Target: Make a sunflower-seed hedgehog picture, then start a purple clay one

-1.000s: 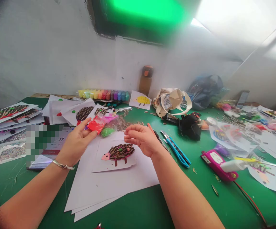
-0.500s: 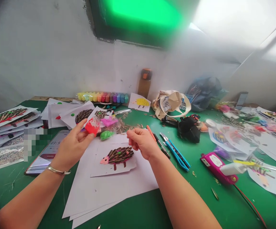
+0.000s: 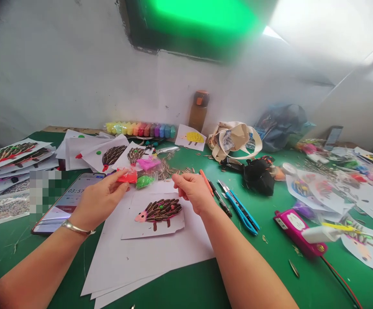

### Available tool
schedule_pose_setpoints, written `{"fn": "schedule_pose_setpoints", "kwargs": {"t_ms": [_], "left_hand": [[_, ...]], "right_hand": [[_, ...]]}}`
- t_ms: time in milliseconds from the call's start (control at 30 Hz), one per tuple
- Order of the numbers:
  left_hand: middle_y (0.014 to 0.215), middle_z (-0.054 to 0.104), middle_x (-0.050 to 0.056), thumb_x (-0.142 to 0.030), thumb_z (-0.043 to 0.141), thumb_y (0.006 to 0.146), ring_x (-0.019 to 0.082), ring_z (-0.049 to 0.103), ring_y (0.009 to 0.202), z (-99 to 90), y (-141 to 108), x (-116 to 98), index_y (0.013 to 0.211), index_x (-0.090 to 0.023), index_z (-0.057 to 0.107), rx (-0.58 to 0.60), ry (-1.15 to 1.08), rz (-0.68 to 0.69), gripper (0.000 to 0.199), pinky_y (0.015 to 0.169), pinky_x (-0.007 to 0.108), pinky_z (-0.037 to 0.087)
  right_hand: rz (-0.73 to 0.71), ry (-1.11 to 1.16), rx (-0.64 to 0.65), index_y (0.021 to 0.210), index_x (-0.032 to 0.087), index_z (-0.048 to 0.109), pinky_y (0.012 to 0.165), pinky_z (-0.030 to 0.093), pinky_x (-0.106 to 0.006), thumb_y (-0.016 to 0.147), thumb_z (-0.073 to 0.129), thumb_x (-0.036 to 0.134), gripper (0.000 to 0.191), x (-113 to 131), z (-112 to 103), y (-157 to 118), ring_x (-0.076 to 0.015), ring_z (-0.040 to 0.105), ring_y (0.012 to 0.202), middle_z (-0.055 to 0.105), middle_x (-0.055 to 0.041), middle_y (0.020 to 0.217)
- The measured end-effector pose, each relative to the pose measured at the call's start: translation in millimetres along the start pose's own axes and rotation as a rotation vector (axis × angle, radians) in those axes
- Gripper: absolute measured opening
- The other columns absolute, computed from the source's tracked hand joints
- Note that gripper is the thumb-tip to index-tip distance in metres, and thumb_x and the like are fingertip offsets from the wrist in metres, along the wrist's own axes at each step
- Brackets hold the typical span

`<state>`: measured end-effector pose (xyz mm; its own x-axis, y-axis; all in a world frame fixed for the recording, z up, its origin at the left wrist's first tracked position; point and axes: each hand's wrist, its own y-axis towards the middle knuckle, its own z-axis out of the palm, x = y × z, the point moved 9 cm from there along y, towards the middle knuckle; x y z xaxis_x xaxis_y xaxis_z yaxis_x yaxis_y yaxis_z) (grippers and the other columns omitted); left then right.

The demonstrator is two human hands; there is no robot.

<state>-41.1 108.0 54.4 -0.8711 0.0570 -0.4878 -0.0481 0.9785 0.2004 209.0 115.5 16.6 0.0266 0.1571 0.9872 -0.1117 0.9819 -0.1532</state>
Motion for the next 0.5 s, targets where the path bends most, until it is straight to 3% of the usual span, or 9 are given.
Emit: {"fn": "schedule_pose_setpoints", "kwargs": {"t_ms": [67,133,233,300,433,500], "left_hand": [[0.088,0.078,0.002,-0.041,0.048,0.087,0.027,0.071,0.082,4.0,-0.4,-1.8,0.125,-0.028,0.066,0.032,0.006,0.021,0.044,0.072,0.031,0.049],[0.076,0.077,0.0,-0.042,0.048,0.088,0.025,0.07,0.071,8.0,-1.4,-3.1,0.124,-0.029,0.066,0.081,-0.032,0.017,0.043,0.067,0.03,0.047],[0.066,0.073,-0.003,-0.044,0.048,0.088,0.023,0.068,0.062,9.1,-3.8,-6.3,0.127,-0.028,0.064,0.119,-0.075,0.005,0.045,0.064,0.03,0.045],[0.065,0.072,-0.003,-0.045,0.048,0.088,0.023,0.068,0.061,7.4,-5.2,-9.9,0.126,-0.027,0.065,0.113,-0.082,0.011,0.046,0.065,0.03,0.045],[0.073,0.076,-0.001,-0.046,0.047,0.089,0.022,0.069,0.066,1.3,-7.5,-18.9,0.116,-0.026,0.07,0.039,-0.115,0.055,0.041,0.068,0.03,0.046],[0.081,0.077,0.0,-0.045,0.048,0.09,0.021,0.07,0.071,-1.9,-9.0,-22.8,0.11,-0.026,0.073,-0.013,-0.14,0.088,0.037,0.07,0.029,0.048]], "right_hand": [[-0.023,0.011,-0.01,0.061,0.018,0.062,0.046,0.034,-0.024,0.074,0.075,0.05,0.037,2.8,-0.7,-0.4,-0.0059,0.04,0.042,0.05,0.0052,0.047],[-0.014,0.045,0.031,0.074,0.018,0.068,0.052,0.042,-0.025,0.07,0.08,0.043,0.027,1.9,5.1,-1.2,-0.0076,0.05,0.048,0.06,0.0033,0.058],[0.045,0.089,0.085,0.095,0.019,0.071,0.068,0.054,-0.029,0.068,0.081,0.037,0.034,-4.3,14.8,-2.9,-0.0134,0.066,0.068,0.072,-0.0036,0.084],[0.069,0.103,0.077,0.094,0.018,0.071,0.07,0.056,-0.031,0.072,0.078,0.041,0.032,-6.2,15.7,-4.0,-0.0156,0.069,0.071,0.073,-0.0063,0.089],[0.028,-0.049,0.015,0.068,0.018,0.067,0.056,0.05,-0.029,0.081,0.067,0.051,0.035,3.6,7.3,-6.9,-0.0091,0.052,0.044,0.063,-0.0006,0.056],[-0.021,-0.118,-0.02,0.06,0.018,0.063,0.057,0.048,-0.029,0.079,0.069,0.048,0.035,11.1,2.6,-8.2,-0.007,0.044,0.041,0.055,0.0029,0.048]]}}
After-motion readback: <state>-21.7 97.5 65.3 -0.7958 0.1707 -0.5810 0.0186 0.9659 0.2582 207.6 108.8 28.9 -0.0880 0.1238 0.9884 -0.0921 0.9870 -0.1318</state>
